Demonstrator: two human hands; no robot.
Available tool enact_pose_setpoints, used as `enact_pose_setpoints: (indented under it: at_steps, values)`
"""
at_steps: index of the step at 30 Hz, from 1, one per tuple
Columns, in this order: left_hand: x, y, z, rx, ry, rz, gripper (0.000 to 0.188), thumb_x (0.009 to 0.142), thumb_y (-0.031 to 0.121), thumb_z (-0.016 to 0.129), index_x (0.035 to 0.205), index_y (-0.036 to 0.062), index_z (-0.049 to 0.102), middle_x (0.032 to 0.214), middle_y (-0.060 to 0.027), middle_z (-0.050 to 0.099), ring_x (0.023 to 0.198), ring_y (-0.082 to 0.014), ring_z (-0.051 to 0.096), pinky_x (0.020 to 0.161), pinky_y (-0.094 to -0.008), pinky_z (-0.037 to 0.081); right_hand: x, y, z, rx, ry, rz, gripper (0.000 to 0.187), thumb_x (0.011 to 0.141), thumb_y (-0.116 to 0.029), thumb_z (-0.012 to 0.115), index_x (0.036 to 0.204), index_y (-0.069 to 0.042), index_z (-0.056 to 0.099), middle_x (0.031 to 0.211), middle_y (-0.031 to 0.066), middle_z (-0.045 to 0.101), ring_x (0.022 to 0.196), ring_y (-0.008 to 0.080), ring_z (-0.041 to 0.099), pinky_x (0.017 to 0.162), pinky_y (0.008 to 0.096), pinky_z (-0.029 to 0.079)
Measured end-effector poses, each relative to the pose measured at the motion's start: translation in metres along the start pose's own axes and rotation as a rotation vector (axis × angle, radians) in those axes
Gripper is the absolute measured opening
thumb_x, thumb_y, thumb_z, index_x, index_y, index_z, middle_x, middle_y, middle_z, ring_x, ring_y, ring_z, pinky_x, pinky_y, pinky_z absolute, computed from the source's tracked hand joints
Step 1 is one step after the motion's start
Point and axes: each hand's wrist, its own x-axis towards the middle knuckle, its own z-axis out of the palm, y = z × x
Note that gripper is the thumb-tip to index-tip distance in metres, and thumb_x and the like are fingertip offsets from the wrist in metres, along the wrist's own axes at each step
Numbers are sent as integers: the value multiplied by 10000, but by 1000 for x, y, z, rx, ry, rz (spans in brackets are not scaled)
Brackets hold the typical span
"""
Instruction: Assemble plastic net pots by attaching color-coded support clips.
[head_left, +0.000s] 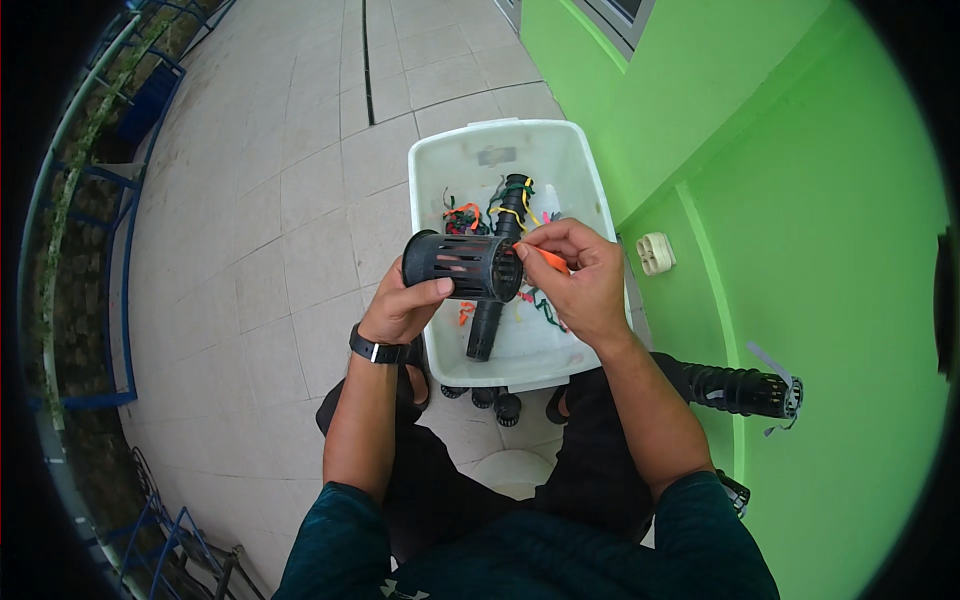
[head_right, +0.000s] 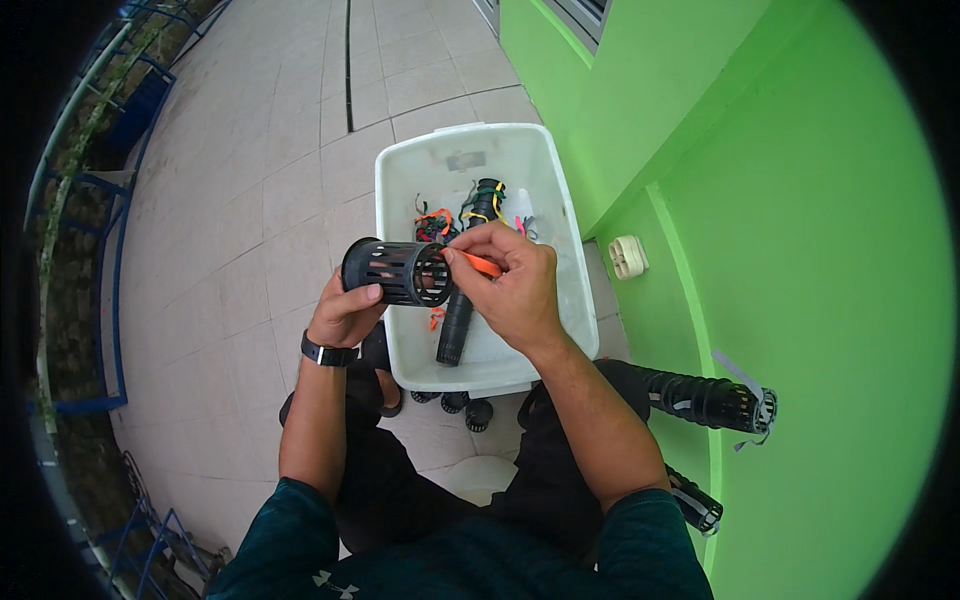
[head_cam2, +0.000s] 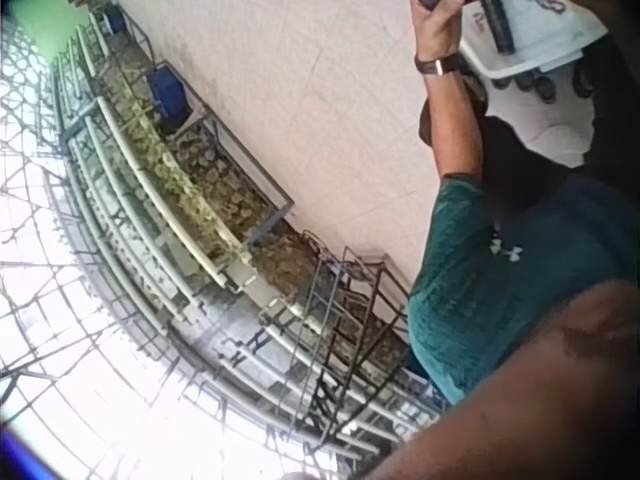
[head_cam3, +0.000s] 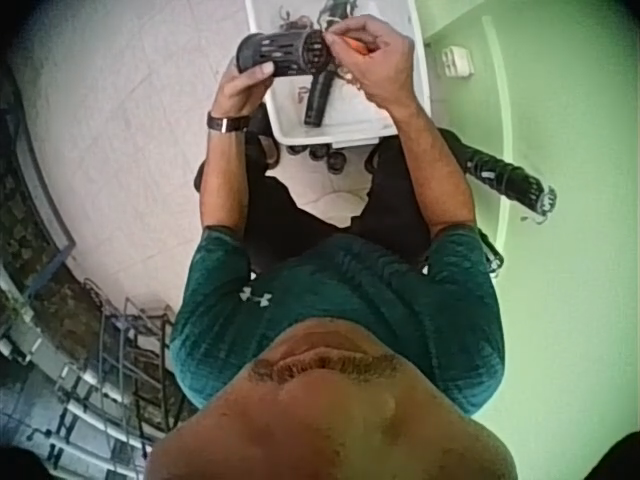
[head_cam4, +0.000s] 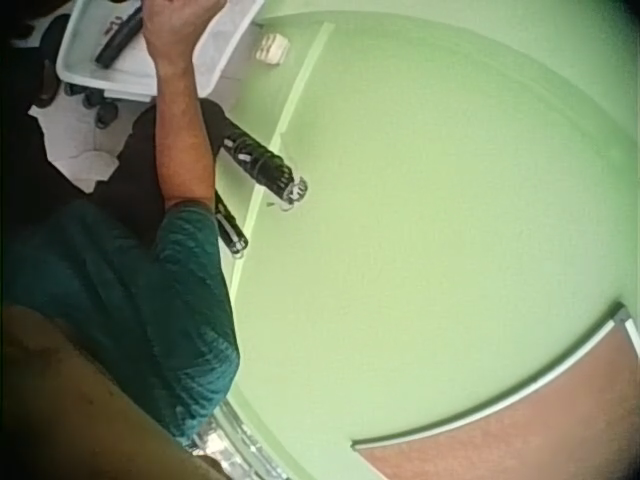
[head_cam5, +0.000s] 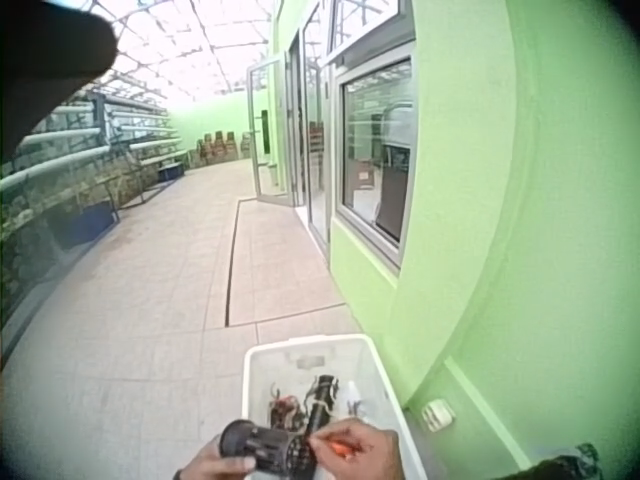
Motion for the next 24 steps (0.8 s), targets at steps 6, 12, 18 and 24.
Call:
enact_pose_setpoints:
  at_steps: [6, 12, 18, 24]
  values:
    - [2, 2, 7, -76, 7, -34, 452, 843, 76, 708, 1258, 3, 544, 1212, -114, 648, 1144, -219, 602, 1036, -397, 431, 1, 9, 1, 71, -4, 22, 80, 885, -7, 696, 940, 49, 685, 857, 90, 728, 793, 93, 675, 726, 238, 544]
    - [0, 10, 7, -49, -22, -62, 473, 858, 93, 705, 1289, 1, 535, 1253, -122, 634, 1176, -219, 587, 1057, -402, 414, -5, 6, 5, 78, -4, 36, 96, 912, -41, 684, 954, 46, 684, 879, 79, 722, 809, 88, 667, 721, 232, 539]
    - [4, 9, 5, 2, -12, -54, 505, 848, 125, 712, 1301, 15, 518, 1243, -120, 635, 1159, -241, 602, 1039, -435, 431, -8, 10, 10, 252, 33, 222, 112, 923, -66, 686, 987, 21, 657, 895, 68, 722, 817, 71, 659, 700, 220, 527]
    - [3, 11, 2, 1, -24, -69, 526, 835, 115, 720, 1307, 5, 514, 1235, -125, 642, 1152, -243, 607, 1035, -438, 435, -6, 15, 12, 221, -1, 87, 111, 901, -28, 695, 985, 14, 636, 893, 76, 723, 814, 70, 660, 711, 230, 535]
